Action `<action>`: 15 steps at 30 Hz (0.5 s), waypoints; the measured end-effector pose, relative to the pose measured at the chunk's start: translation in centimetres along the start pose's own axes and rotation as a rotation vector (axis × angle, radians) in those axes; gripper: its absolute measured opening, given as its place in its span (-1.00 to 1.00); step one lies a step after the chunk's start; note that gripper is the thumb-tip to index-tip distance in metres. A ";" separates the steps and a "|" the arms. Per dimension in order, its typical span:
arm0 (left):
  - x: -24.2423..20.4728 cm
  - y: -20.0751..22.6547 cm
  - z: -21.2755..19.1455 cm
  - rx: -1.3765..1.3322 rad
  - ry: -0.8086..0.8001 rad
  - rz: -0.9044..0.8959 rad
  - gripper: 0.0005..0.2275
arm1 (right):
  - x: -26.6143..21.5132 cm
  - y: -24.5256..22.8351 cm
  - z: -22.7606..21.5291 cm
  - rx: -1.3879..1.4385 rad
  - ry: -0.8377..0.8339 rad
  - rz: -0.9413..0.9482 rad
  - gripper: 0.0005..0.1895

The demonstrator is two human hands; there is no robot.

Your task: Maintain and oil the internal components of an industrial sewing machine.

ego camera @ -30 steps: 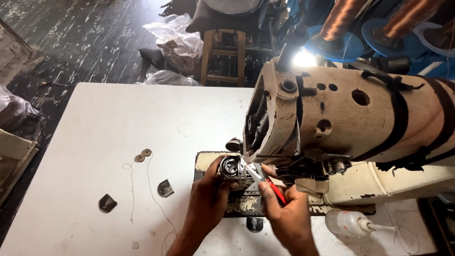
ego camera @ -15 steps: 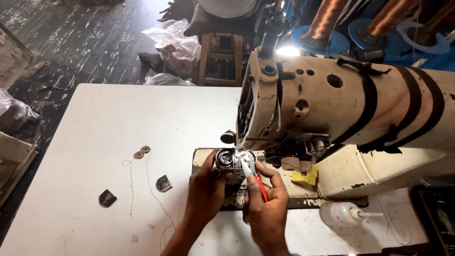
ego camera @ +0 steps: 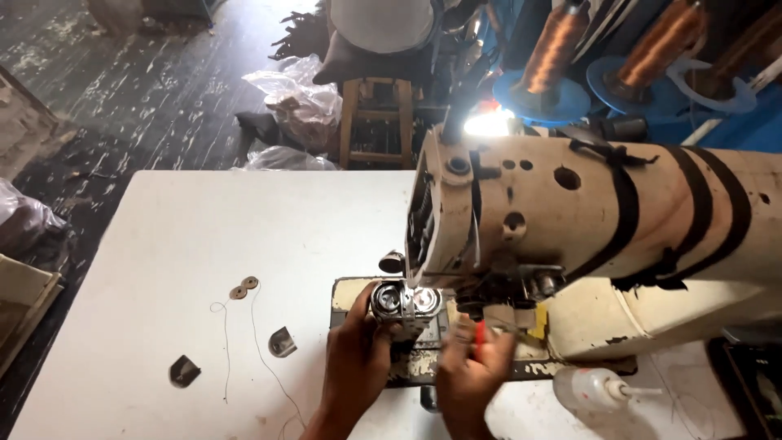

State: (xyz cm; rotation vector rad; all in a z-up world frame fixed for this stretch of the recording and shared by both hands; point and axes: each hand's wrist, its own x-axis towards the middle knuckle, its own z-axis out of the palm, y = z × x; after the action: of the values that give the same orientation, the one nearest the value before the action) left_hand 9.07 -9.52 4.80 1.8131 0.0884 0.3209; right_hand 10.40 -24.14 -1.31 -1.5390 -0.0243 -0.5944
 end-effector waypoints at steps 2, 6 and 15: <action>0.2 0.3 0.0 -0.008 -0.022 -0.061 -0.45 | 0.8 0.5 -2.0 0.104 0.039 0.073 -0.77; 0.3 -0.5 0.3 0.023 -0.036 -0.069 -0.44 | 3.6 -4.8 -3.7 -0.156 -0.123 0.226 -0.75; 0.3 -0.3 0.2 0.022 -0.024 -0.060 -0.42 | 6.7 -7.7 -3.2 -0.458 -0.502 0.631 -0.69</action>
State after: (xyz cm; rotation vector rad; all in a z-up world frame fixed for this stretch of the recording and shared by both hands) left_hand 9.40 -9.54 4.55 1.8319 0.1297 0.2560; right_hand 12.15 -28.87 8.12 -1.9788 0.2216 0.3179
